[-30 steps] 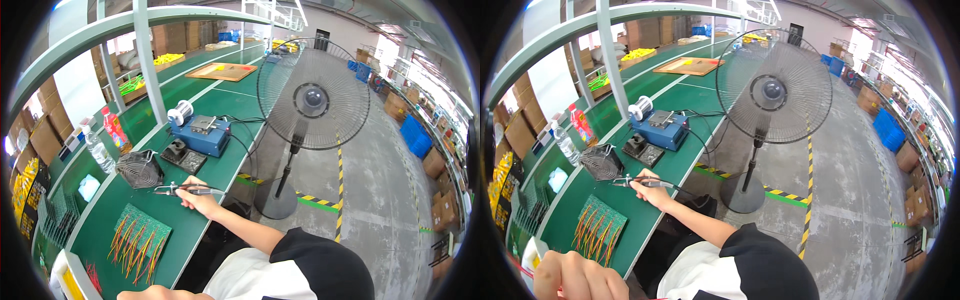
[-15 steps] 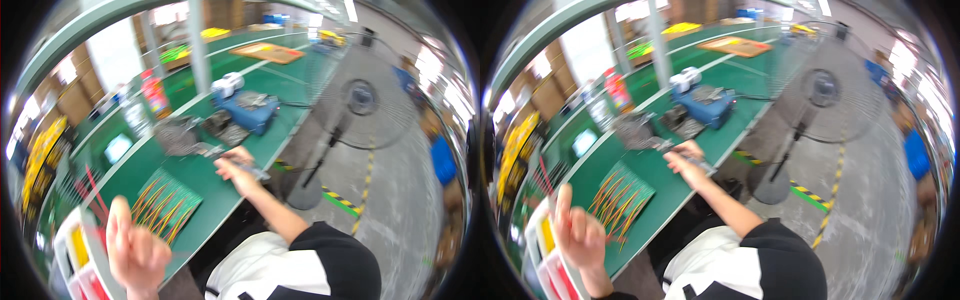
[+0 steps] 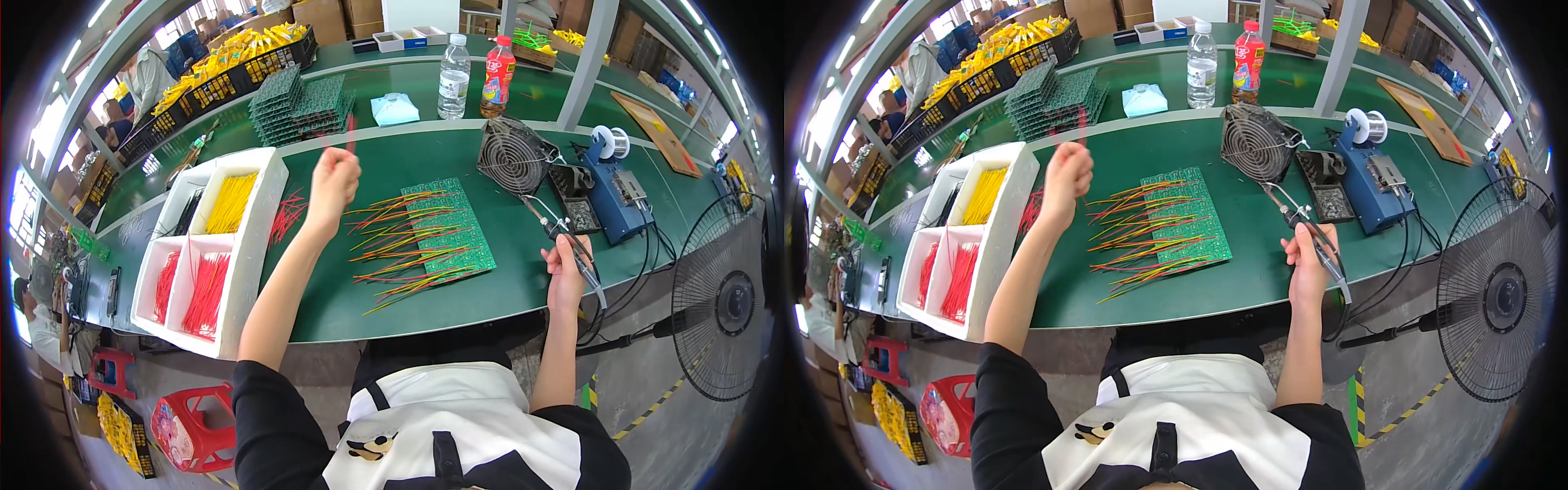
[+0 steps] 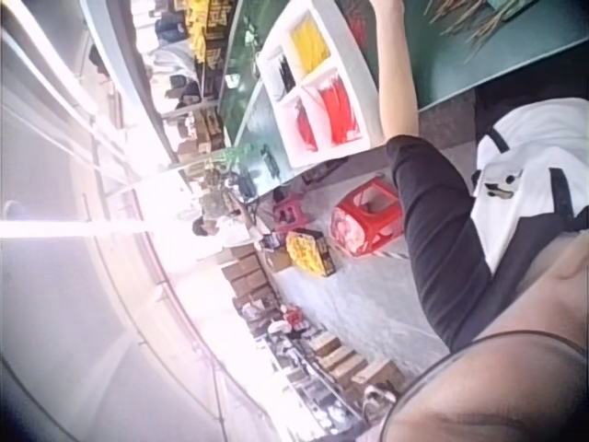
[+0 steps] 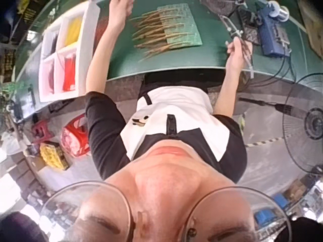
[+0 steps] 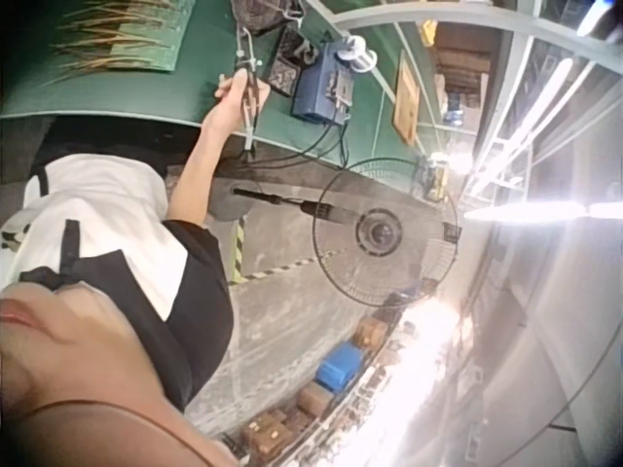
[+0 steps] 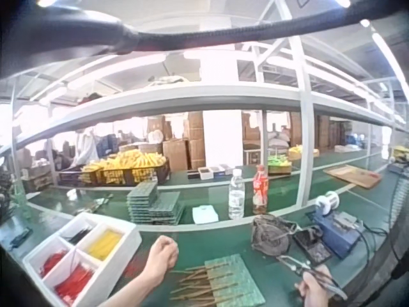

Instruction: The person solders electrical wires onto printed circuit boards with a soldering iron.

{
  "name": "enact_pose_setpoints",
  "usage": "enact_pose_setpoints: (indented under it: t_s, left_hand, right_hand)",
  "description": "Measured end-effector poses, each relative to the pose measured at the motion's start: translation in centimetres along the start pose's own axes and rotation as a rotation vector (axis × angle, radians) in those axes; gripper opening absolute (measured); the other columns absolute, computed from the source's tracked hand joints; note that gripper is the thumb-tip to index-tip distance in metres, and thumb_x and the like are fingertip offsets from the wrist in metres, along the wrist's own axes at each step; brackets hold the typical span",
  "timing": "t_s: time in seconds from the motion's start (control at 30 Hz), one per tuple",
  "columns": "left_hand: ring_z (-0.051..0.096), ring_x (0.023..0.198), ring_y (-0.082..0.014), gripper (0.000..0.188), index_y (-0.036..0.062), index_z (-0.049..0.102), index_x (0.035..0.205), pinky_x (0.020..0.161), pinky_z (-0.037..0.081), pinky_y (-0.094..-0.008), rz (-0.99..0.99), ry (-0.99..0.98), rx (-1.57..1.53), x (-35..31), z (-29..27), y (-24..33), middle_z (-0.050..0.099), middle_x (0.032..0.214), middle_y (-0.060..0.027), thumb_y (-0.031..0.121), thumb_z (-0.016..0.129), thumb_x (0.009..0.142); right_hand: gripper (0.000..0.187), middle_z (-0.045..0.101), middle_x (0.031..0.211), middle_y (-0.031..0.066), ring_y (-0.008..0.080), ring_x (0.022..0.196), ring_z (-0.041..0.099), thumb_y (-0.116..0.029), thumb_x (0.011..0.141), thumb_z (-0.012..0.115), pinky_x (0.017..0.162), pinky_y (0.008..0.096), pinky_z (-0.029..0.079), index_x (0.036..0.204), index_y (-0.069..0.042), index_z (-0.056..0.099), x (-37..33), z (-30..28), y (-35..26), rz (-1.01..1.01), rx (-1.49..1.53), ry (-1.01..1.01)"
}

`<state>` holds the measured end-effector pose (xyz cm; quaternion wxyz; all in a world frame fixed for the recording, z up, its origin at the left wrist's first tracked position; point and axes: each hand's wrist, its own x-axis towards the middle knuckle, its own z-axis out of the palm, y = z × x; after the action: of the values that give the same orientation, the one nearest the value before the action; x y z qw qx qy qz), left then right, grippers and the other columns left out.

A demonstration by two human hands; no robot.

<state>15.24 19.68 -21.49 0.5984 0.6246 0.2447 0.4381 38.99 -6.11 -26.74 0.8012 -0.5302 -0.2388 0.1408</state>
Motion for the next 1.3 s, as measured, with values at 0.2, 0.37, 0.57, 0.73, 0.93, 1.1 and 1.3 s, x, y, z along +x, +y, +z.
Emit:
enact_pose_setpoints:
  t_s: [0.2, 0.37, 0.57, 0.73, 0.93, 1.1, 1.3]
  left_hand:
    - [0.060, 0.074, -0.0136, 0.013, -0.0007, 0.059, 0.082, 0.071, 0.046, -0.0268, 0.133, -0.129, 0.709, 2.5, 3.2, -4.6, 0.065, 0.077, -0.0076, 0.012, 0.060, 0.079]
    - [0.063, 0.078, -0.0177, 0.014, -0.0019, 0.059, 0.081, 0.073, 0.047, -0.0305, 0.047, -0.256, 0.728, 1.2, 5.1, -4.6, 0.067, 0.080, -0.0121, 0.012, 0.060, 0.077]
    - [0.062, 0.073, -0.0232, 0.011, 0.0024, 0.063, 0.083, 0.068, 0.047, -0.0302, 0.098, -0.371, 0.779, -1.3, 6.2, -2.8, 0.065, 0.082, -0.0111, 0.010, 0.062, 0.076]
    - [0.059, 0.072, -0.0257, 0.009, 0.0064, 0.066, 0.079, 0.066, 0.046, -0.0343, 0.230, -0.285, 0.910, -2.4, 6.4, -1.0, 0.061, 0.084, -0.0109, 0.012, 0.064, 0.074]
    - [0.048, 0.053, -0.0140, 0.008, 0.0005, 0.063, 0.080, 0.052, 0.040, -0.0280, 0.264, -0.210, 0.732, -2.9, 5.6, -2.6, 0.055, 0.062, -0.0075, 0.006, 0.059, 0.076]
    - [0.035, 0.048, -0.0052, 0.008, -0.0005, 0.063, 0.080, 0.047, 0.033, -0.0224, 0.203, -0.139, 0.665, -2.6, 5.3, -4.1, 0.043, 0.052, -0.0013, 0.006, 0.060, 0.078]
    - [0.034, 0.047, -0.0085, 0.010, -0.0011, 0.063, 0.083, 0.046, 0.032, -0.0259, 0.154, -0.246, 0.645, -3.1, 6.1, -4.5, 0.037, 0.050, -0.0016, 0.009, 0.061, 0.081]
  right_hand:
    - [0.012, 0.046, 0.058, -0.0009, 0.0041, 0.048, 0.040, -0.013, 0.087, 0.058, 0.063, 0.0235, 0.048, 0.082, -0.008, 0.048, -0.3, -0.1, -0.4, -0.005, -0.023, -0.008]
    - [0.013, 0.047, 0.057, -0.0009, 0.0038, 0.047, 0.040, -0.013, 0.087, 0.058, 0.061, 0.0233, 0.048, 0.082, -0.008, 0.048, -0.3, 0.0, -0.3, -0.002, 0.001, 0.018]
    - [0.012, 0.048, 0.058, -0.0003, 0.0031, 0.046, 0.039, -0.013, 0.088, 0.057, 0.061, 0.0237, 0.049, 0.082, -0.007, 0.048, -0.3, -0.2, -0.4, 0.001, -0.057, -0.028]
    - [0.012, 0.050, 0.060, 0.0005, 0.0039, 0.048, 0.041, -0.014, 0.088, 0.058, 0.062, 0.0236, 0.049, 0.083, -0.007, 0.048, -0.2, -0.4, 0.0, 0.009, -0.056, -0.022]
    - [0.013, 0.051, 0.061, 0.0017, 0.0060, 0.050, 0.045, -0.014, 0.087, 0.059, 0.066, 0.0253, 0.049, 0.085, -0.007, 0.047, 0.0, 0.4, -0.3, -0.005, -0.086, -0.051]
    - [0.015, 0.054, 0.062, 0.0056, 0.0090, 0.051, 0.049, -0.011, 0.086, 0.059, 0.065, 0.0279, 0.050, 0.085, -0.003, 0.047, 0.2, 0.5, -0.2, -0.034, -0.096, -0.068]
    - [0.016, 0.055, 0.063, 0.0065, 0.0095, 0.050, 0.049, -0.012, 0.086, 0.060, 0.065, 0.0279, 0.050, 0.086, -0.003, 0.047, 0.5, 1.0, -0.5, -0.028, -0.098, -0.003]
